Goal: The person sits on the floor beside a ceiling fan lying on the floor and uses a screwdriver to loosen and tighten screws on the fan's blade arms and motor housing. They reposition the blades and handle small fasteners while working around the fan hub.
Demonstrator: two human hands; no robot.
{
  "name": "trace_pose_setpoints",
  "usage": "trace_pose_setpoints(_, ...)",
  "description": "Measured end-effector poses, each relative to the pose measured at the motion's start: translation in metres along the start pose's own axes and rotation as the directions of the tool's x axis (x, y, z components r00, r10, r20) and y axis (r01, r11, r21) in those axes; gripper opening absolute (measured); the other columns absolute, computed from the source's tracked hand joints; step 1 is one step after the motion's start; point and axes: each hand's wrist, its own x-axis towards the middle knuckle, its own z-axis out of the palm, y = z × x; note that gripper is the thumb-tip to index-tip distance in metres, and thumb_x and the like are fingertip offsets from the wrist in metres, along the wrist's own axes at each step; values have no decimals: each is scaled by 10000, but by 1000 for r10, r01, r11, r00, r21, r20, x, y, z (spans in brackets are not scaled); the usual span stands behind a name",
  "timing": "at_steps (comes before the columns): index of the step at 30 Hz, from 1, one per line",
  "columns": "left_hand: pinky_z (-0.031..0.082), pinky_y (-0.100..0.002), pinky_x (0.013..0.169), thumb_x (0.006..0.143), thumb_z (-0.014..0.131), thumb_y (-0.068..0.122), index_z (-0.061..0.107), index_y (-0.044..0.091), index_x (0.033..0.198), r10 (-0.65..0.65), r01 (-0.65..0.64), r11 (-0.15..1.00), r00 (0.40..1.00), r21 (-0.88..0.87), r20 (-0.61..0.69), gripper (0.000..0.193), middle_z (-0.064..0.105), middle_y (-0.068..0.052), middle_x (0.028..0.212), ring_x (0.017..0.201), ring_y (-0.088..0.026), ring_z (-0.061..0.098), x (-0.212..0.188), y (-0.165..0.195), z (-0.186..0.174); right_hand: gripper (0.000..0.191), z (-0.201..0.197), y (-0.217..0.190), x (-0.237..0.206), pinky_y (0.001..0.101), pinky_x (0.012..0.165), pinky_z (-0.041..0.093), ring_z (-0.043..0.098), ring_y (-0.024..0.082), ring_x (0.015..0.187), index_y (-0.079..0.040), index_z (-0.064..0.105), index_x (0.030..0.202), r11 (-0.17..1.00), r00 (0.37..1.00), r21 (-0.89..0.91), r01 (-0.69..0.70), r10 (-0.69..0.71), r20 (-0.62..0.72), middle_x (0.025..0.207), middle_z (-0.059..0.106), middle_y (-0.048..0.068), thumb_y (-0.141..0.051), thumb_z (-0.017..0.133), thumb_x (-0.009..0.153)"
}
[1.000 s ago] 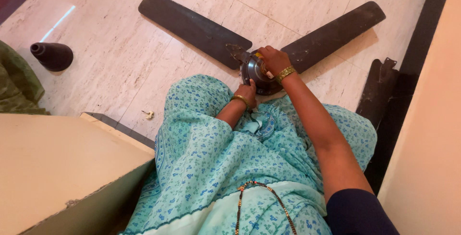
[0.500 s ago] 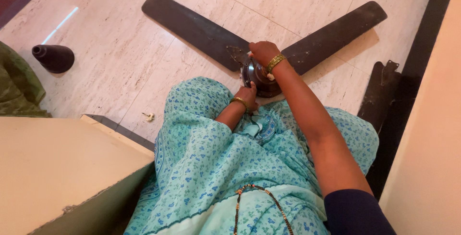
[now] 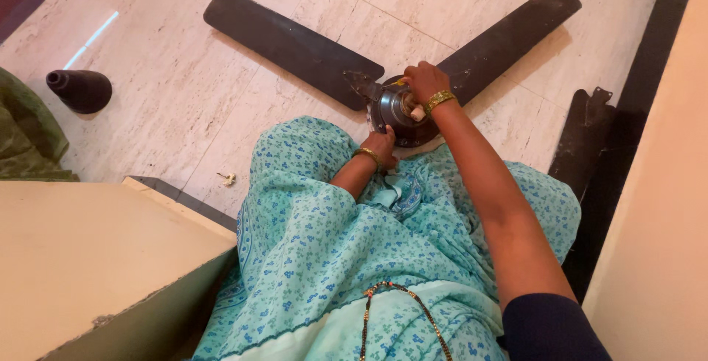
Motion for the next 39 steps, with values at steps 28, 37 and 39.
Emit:
trace_pose_setpoints(28,549,-444,950,811,769,363,250,-186,1504,-33,34,999,999,-18,27,1026,696,-283,1131,1113,-428,635,20,2,1,147,18,11,3,415,721,549,677,278,862,-174,728,982,916,878,-137,376,-400,-262,895,635,50,-93,676,871)
trace_pose_setpoints(37,535,-439,971,805,773,362,249,-169,1504,-34,35,999,999,-33,26,1022,687,-271,1164,1154,-426,609,15,-2,12,219,24,6,-2,420,748,536,673,276,895,-180,719,1000,907,881,-169,386,-417,-223,916,642,39,-72,690,812)
trace_pose_setpoints(39,541,-441,963,809,763,355,236,-161,1519,-53,55,998,997,-42,50,1023,685,-270,1170,1157,-421,610,16,-1,11,226,23,6,-1,420,752,537,673,275,897,-186,718,999,903,881,-182,390,-423,-210,923,643,35,-73,705,804)
